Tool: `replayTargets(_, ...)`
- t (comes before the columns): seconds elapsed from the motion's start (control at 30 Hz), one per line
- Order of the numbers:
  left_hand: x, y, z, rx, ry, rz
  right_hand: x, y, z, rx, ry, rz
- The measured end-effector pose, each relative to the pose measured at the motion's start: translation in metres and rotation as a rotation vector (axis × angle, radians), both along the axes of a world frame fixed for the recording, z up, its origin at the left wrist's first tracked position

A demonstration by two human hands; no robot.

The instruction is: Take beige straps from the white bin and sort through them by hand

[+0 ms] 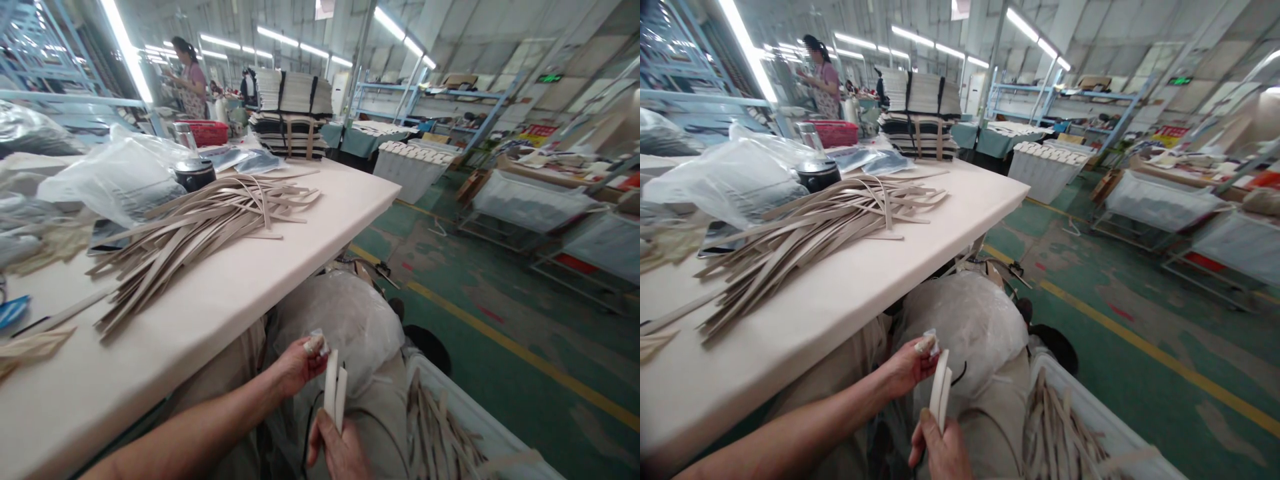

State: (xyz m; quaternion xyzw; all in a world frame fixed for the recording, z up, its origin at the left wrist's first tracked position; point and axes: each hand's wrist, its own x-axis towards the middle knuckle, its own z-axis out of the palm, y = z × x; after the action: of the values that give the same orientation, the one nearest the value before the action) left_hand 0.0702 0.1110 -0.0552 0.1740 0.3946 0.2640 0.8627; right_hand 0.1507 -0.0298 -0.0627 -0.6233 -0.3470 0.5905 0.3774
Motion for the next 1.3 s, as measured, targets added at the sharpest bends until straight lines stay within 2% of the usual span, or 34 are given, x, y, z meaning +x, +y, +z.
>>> replayTargets(0.2,0.0,0.002,-0.001,0.026,0.001,-0.024,-0.004,-0.009,0.014,-0.036,-0.112,0.052)
replayTargets(0.47,-0.001,-0.001,0.005,0.053,0.028,-0.097,-0.002,-0.004,0.005,0.02,-0.121,0.094)
replayTargets(0.6,-0.001,-0.001,0.005,0.112,0.05,-0.157,0.0,-0.001,0.006,0.002,0.032,0.023)
replayTargets(0.7,0.001,-0.004,0.001,0.143,0.061,-0.213,0.003,0.004,0.01,-0.025,0.152,0.022)
replayTargets(0.77,0.002,-0.009,-0.004,0.143,0.068,-0.273,0.007,0.009,0.012,-0.023,0.175,0.036)
replayTargets(0.87,0.003,-0.015,-0.01,0.183,0.077,-0.34,0.011,0.014,0.012,0.023,0.147,-0.031)
replayTargets(0.97,0.003,-0.013,-0.011,0.248,0.098,-0.243,0.016,0.011,0.006,0.05,0.031,-0.125)
replayTargets(1.07,0.002,-0.005,-0.008,0.246,0.144,-0.082,0.021,0.0,-0.003,0.012,-0.043,-0.138)
replayTargets(1.13,0.002,-0.004,-0.004,0.234,0.155,-0.032,0.023,-0.004,-0.007,-0.029,-0.052,-0.139)
replayTargets(1.2,0.003,-0.008,0.0,0.243,0.119,-0.071,0.024,-0.002,-0.005,-0.053,-0.056,-0.167)
replayTargets(1.3,0.003,-0.023,0.013,0.343,0.04,-0.266,0.02,0.011,0.01,-0.056,-0.097,-0.223)
